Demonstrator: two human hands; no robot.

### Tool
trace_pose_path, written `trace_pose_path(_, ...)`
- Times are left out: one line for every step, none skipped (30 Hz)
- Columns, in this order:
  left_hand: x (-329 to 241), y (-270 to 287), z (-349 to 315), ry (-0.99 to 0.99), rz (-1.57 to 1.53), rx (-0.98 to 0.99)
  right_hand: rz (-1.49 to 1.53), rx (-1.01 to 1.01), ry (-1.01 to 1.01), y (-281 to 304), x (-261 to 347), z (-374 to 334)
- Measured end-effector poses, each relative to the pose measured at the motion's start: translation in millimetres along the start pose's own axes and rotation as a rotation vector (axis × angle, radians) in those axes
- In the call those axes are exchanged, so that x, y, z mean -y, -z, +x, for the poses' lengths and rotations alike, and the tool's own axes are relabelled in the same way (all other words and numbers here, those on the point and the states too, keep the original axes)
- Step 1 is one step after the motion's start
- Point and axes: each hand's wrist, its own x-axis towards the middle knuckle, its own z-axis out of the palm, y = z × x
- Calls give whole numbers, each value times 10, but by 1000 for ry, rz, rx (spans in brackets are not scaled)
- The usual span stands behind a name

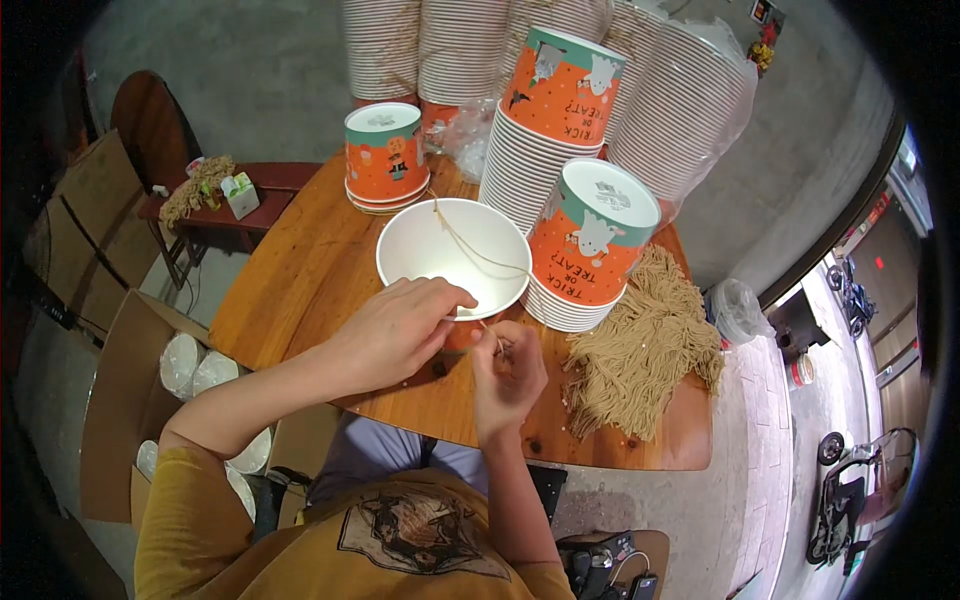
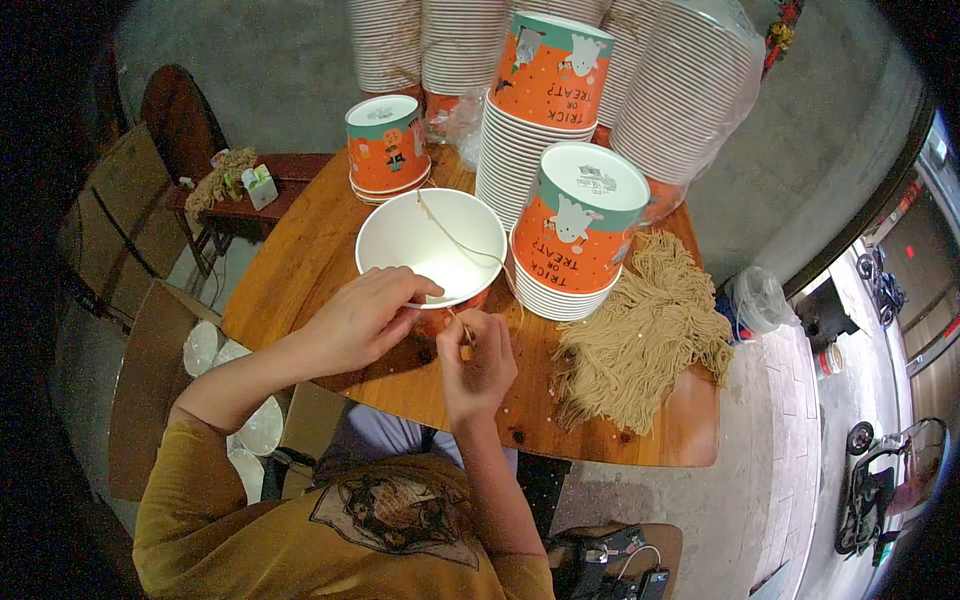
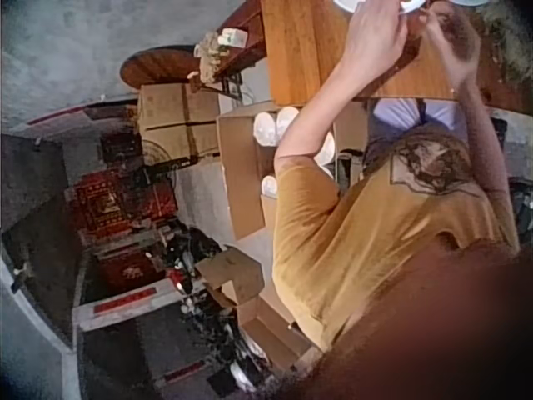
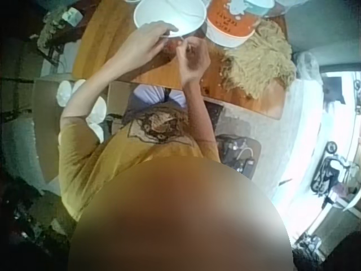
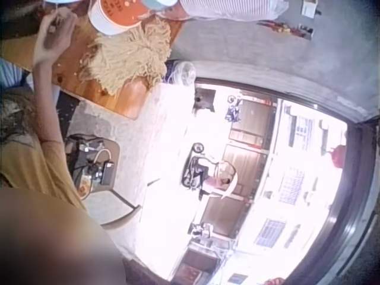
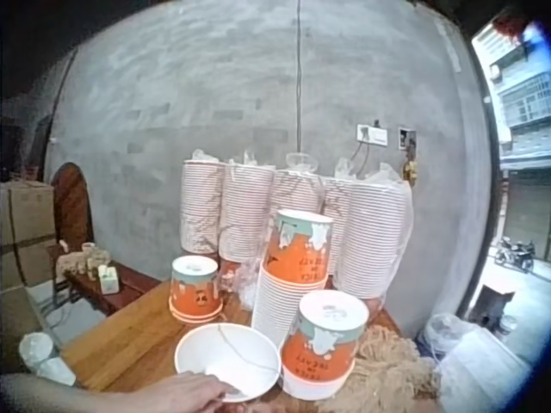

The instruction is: Inserting thin wooden sticks into holes in printed paper cups as part of a manual assembly or packaging process.

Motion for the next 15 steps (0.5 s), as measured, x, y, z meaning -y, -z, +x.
trace_pose_path(5,-5,1,-3,-1,-4,-4,-6,16,-3,7,8)
trace_pose_path(8,-9,1,-6,-2,-8,-8,-11,32,-4,9,11)
trace_pose_path(9,-11,0,-5,-2,-7,-8,-11,31,-6,7,8)
trace_pose_path(9,-12,2,0,-2,-4,7,-12,11,-9,3,6)
trace_pose_path(10,-14,4,5,-2,-1,21,-13,-9,-10,0,4)
trace_pose_path(8,-14,7,5,-2,-1,21,-13,-10,-9,-3,4)
trace_pose_path(7,-12,8,13,-3,5,26,-11,-16,-11,-6,3)
trace_pose_path(8,-11,9,21,-5,10,31,-9,-23,-13,-10,1)
trace_pose_path(11,-12,9,22,-5,10,32,-8,-24,-18,-18,0)
trace_pose_path(12,-15,11,21,-2,12,29,-14,-19,-22,-28,-1)
trace_pose_path(12,-18,14,19,0,14,27,-20,-14,-24,-33,0)
trace_pose_path(9,-20,18,19,-1,14,26,-20,-14,-23,-32,3)
trace_pose_path(6,-18,22,19,-4,14,3,-25,5,-26,-29,7)
trace_pose_path(2,-17,26,19,-7,13,-19,-30,25,-27,-28,11)
trace_pose_path(-3,-20,30,19,-8,13,-20,-30,25,-20,-31,12)
